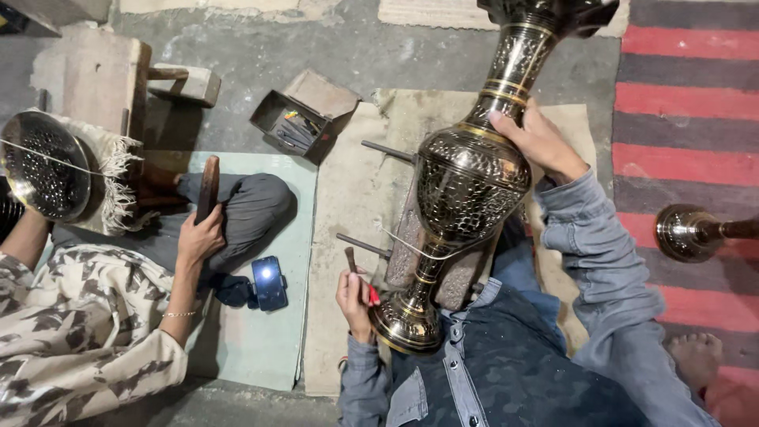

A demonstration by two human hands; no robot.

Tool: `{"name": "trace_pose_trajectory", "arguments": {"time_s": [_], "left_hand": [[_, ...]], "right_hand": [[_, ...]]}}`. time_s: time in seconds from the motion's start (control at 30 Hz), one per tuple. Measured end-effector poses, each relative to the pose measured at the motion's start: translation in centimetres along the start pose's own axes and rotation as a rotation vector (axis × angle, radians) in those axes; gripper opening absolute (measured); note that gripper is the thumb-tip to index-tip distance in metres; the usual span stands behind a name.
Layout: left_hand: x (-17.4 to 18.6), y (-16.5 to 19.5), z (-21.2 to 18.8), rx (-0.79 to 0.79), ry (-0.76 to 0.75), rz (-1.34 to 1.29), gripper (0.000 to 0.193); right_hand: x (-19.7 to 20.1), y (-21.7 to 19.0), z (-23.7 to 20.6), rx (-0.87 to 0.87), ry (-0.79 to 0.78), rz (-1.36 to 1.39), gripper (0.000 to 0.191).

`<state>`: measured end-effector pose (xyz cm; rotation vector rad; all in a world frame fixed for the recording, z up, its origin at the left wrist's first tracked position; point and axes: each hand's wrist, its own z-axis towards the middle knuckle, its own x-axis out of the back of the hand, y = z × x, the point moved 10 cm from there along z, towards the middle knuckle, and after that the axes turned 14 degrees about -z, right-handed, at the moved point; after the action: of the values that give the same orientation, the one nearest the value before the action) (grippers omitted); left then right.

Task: The person sits on the floor holding a large engraved brass vase between their legs, steadying a punch against its decorated surface with one hand and striking it with a hammer in the other, working the pattern around the vase body. Another worker beside them performs similar work on a brass item.

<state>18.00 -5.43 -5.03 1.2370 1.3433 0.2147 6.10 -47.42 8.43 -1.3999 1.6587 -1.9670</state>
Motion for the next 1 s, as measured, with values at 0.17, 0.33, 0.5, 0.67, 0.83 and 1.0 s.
{"name": "trace_pose_trajectory", "arguments": {"time_s": [0.17, 0.33, 0.5, 0.67, 0.83, 1.0], "left_hand": [[-0.9, -1.1, 1.0, 0.147, -0.192, 0.429, 0.027], [-4.1, 1.8, 4.3, 0.058, -0.315, 0.814, 0.023], [-13.6, 5.5, 7.4, 0.053, -0.489, 0.73, 0.022], [-27.2, 7.3, 6.8, -0.154, -0.81, 0.826, 0.048], [-36.9, 5.0, 2.8, -0.438, -1.221, 0.873, 0.058], [-39.5, 2.2, 2.8, -0.429, -1.354, 0.936, 0.062]], "right_hand": [[0.5, 4.4, -1.7, -0.051, 0.019, 0.274, 0.055], [4.1, 11.8, -10.3, -0.157, 0.414, -0.375, 0.044], [-3.2, 20.1, -22.3, -0.647, 0.009, -0.887, 0.055], [-7.6, 20.4, -26.1, -0.722, -0.056, -0.617, 0.064], [-7.3, 16.9, -23.1, -0.434, 0.063, -0.687, 0.066], [-6.5, 18.9, -22.8, -0.505, 0.05, -0.636, 0.054]]}}
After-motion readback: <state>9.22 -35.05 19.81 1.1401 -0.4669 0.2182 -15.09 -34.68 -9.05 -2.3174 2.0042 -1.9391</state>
